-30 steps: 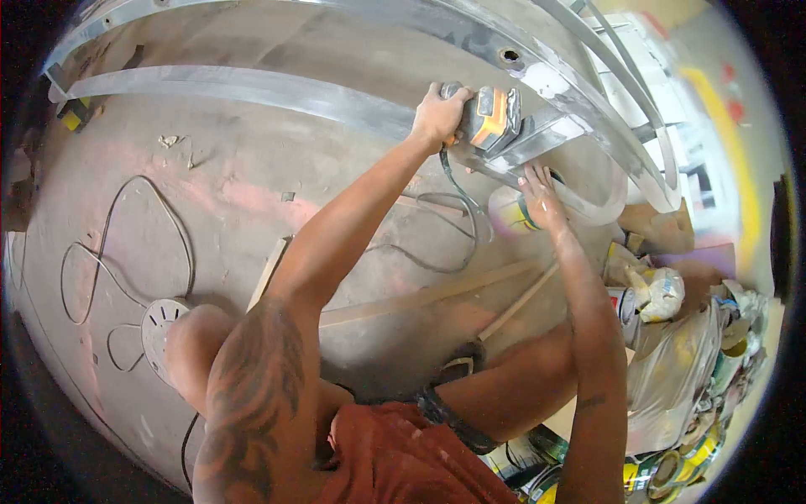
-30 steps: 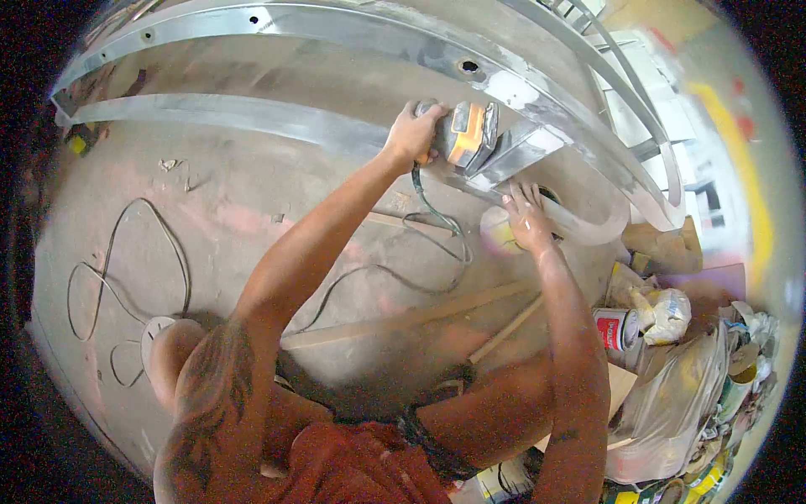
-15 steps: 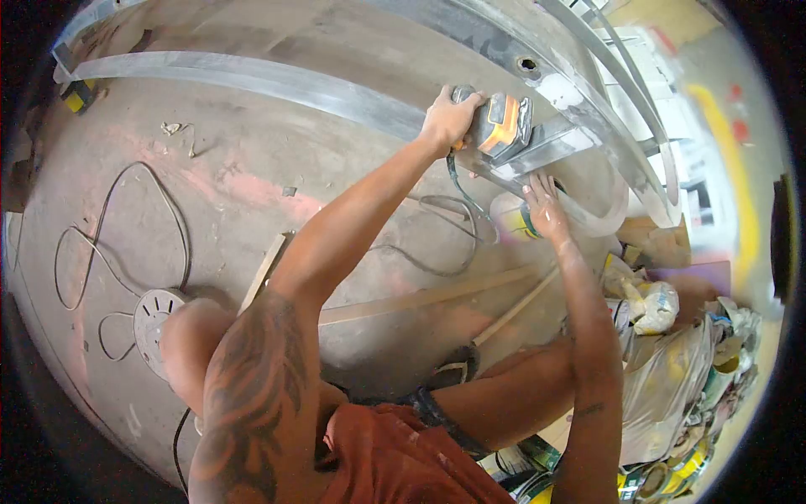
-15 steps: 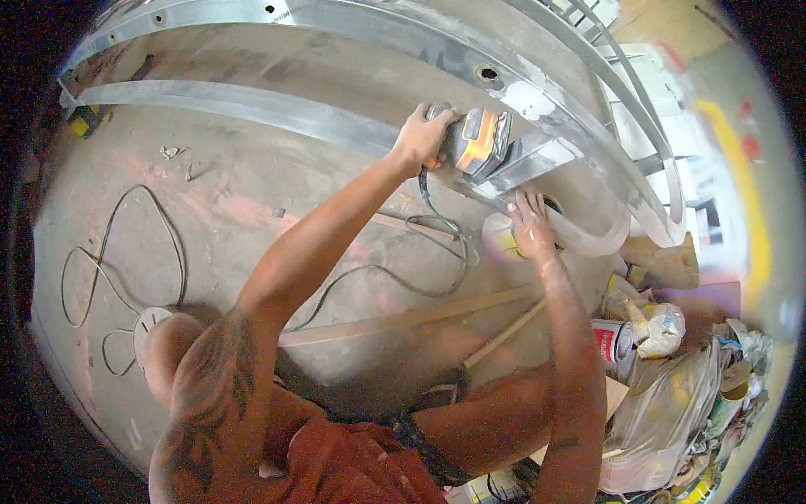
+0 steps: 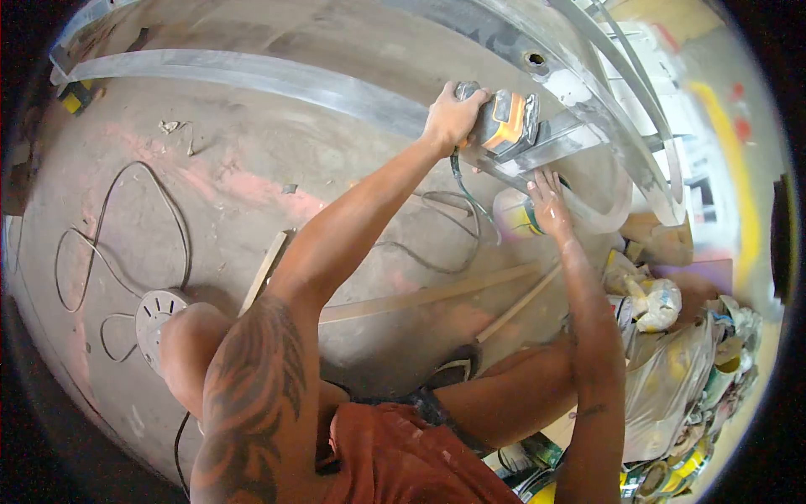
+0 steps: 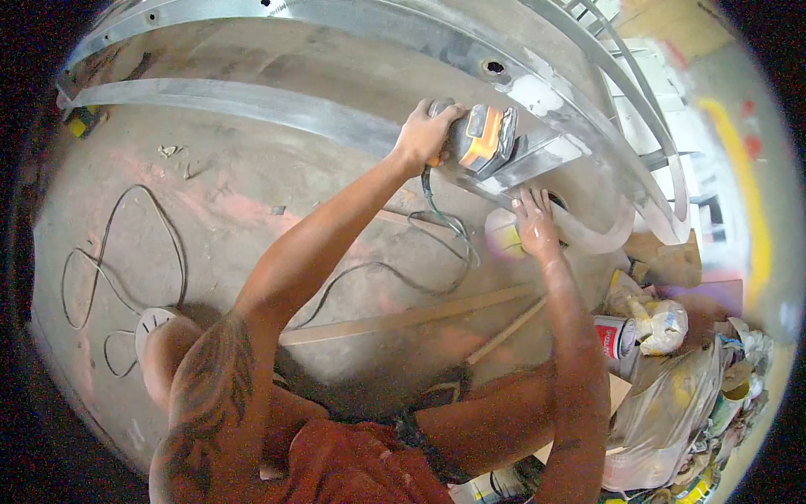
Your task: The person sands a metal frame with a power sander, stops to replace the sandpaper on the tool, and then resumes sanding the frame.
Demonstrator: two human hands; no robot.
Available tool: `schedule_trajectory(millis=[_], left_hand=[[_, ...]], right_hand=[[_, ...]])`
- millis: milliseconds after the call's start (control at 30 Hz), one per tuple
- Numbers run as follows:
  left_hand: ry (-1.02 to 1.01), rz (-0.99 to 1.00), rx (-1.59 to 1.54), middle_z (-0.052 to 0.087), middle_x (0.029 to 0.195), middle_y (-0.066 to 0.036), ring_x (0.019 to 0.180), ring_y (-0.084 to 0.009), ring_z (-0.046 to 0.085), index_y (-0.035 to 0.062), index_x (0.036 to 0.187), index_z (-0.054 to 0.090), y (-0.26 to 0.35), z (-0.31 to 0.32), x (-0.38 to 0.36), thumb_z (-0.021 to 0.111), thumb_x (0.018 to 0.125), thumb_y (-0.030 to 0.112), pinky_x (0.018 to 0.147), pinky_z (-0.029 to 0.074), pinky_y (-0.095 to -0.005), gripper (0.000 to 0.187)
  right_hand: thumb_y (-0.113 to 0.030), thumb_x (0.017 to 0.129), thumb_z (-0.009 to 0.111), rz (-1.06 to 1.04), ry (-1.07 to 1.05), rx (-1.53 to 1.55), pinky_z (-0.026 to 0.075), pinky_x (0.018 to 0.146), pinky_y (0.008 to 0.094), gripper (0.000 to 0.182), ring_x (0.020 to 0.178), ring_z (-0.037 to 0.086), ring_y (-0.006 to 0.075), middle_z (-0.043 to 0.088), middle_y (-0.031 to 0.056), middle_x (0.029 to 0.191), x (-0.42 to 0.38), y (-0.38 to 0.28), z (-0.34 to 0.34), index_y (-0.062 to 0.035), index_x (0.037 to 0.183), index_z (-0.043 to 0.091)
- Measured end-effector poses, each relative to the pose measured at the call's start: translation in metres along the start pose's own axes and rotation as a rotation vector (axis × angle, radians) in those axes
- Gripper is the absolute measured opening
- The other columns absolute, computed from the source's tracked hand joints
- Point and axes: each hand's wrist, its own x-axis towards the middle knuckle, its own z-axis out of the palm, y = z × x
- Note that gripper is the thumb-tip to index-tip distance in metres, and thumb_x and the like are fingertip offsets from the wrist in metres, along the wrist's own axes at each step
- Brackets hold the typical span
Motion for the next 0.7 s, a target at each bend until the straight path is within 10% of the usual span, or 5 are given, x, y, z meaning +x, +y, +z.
schedule_trajectory(millis=[200,700], left_hand=[[0.134,0.181,0.096,0.065,0.079,-0.012,0.049,-0.0179,0.059,0.001,0.126,0.057,-0.011,0.006,0.016,0.071,0.086,0.045,0.042,0.046,-0.0324,0.061],[0.139,0.082,0.109,0.068,0.117,-0.025,0.099,-0.0315,0.07,-0.0026,0.132,0.057,0.008,0.005,0.009,0.072,0.081,0.049,0.087,0.055,-0.0405,0.075]], right_hand=[[-0.034,0.108,0.041,-0.078,0.042,0.015,0.024,0.122,0.0542,0.057,0.142,0.033,0.0538,0.041,0.0309,0.153,-0.001,-0.009,-0.007,0.0021,0.152,0.038],[-0.036,0.109,0.04,0.038,-0.019,0.013,0.024,0.122,0.0545,0.057,0.146,0.027,0.0549,0.036,0.0287,0.158,-0.002,-0.005,-0.003,-0.0007,0.153,0.039]])
